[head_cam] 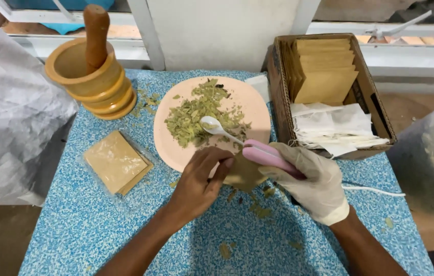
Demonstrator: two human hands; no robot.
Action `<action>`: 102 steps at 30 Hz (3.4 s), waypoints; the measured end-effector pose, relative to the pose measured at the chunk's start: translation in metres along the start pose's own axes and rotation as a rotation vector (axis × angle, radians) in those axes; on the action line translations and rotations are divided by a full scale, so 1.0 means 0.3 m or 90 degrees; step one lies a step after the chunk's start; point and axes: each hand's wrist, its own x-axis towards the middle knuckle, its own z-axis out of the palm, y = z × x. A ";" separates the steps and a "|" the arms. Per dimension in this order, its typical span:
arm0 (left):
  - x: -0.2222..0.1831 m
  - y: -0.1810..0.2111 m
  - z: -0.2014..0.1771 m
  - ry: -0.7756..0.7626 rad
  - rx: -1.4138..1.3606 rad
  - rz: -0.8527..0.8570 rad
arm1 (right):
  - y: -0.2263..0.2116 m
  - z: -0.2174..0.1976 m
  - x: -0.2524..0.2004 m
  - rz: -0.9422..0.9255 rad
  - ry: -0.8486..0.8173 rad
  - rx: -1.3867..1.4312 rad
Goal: Sorting dried herbal material to remove stems, then filling small paper bags using a spoon and sealing them with a handheld heat sealer.
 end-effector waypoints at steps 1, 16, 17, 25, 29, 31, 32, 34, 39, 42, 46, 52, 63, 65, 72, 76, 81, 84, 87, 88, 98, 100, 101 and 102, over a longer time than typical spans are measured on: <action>0.002 0.004 0.000 0.000 -0.001 0.003 | 0.001 -0.002 0.006 -0.001 0.002 -0.001; 0.015 0.032 -0.012 0.003 -0.010 -0.007 | -0.026 0.002 0.001 -0.017 0.006 -0.052; 0.015 0.033 -0.013 -0.001 -0.003 -0.006 | -0.026 0.002 0.003 -0.018 0.008 -0.058; 0.010 0.036 -0.013 -0.006 0.005 -0.018 | 0.024 0.014 -0.022 -0.011 0.030 -0.064; 0.008 0.036 -0.012 -0.008 0.004 -0.020 | -0.004 0.007 -0.008 -0.015 0.014 -0.041; 0.009 0.039 -0.011 -0.006 0.003 -0.013 | 0.035 -0.010 -0.023 -0.012 0.007 -0.063; 0.011 0.043 -0.013 -0.004 0.003 -0.015 | 0.047 -0.010 -0.032 -0.033 0.014 -0.082; 0.017 0.045 -0.013 0.000 0.001 -0.014 | 0.082 -0.016 -0.041 -0.057 0.023 -0.103; 0.011 0.045 -0.017 -0.008 0.013 -0.015 | 0.033 -0.005 -0.027 -0.072 0.022 -0.090; 0.012 0.044 -0.015 -0.016 0.003 -0.040 | 0.105 -0.013 -0.054 -0.069 0.026 -0.121; 0.007 0.043 -0.009 -0.018 -0.001 -0.045 | 0.061 -0.003 -0.039 -0.097 0.020 -0.112; -0.005 0.035 -0.004 -0.025 0.002 -0.073 | 0.079 0.006 -0.043 -0.118 0.027 -0.114; 0.004 0.055 -0.015 -0.062 -0.023 -0.116 | 0.101 0.011 -0.052 -0.079 0.015 -0.112; 0.002 0.055 -0.014 -0.067 -0.022 -0.122 | 0.088 0.016 -0.048 -0.076 0.016 -0.102; -0.001 0.054 -0.016 -0.078 -0.025 -0.148 | 0.057 0.033 -0.058 -0.062 0.015 -0.053; 0.003 0.069 -0.022 -0.081 -0.023 -0.162 | 0.072 0.012 -0.045 -0.028 0.002 -0.056; 0.013 0.061 -0.018 -0.067 -0.009 -0.140 | 0.061 0.011 -0.041 -0.021 0.000 -0.051; 0.014 0.062 -0.016 -0.066 -0.003 -0.139 | 0.096 0.018 -0.057 -0.004 0.007 -0.034; 0.009 0.055 -0.011 -0.068 -0.002 -0.148 | 0.102 0.015 -0.054 -0.020 0.004 -0.059; 0.011 0.056 -0.012 -0.069 -0.002 -0.147 | 0.087 0.015 -0.049 -0.020 0.004 -0.059; 0.008 0.053 -0.010 -0.068 0.002 -0.125 | 0.069 0.008 -0.044 -0.025 0.011 -0.048; 0.006 0.046 -0.008 -0.069 0.009 -0.123 | 0.068 0.003 -0.044 -0.025 0.011 -0.052; 0.002 0.042 -0.006 -0.072 0.011 -0.115 | 0.059 0.002 -0.044 -0.003 0.011 -0.037; -0.002 0.037 -0.003 -0.075 0.013 -0.108 | 0.051 0.001 -0.044 0.019 0.012 -0.023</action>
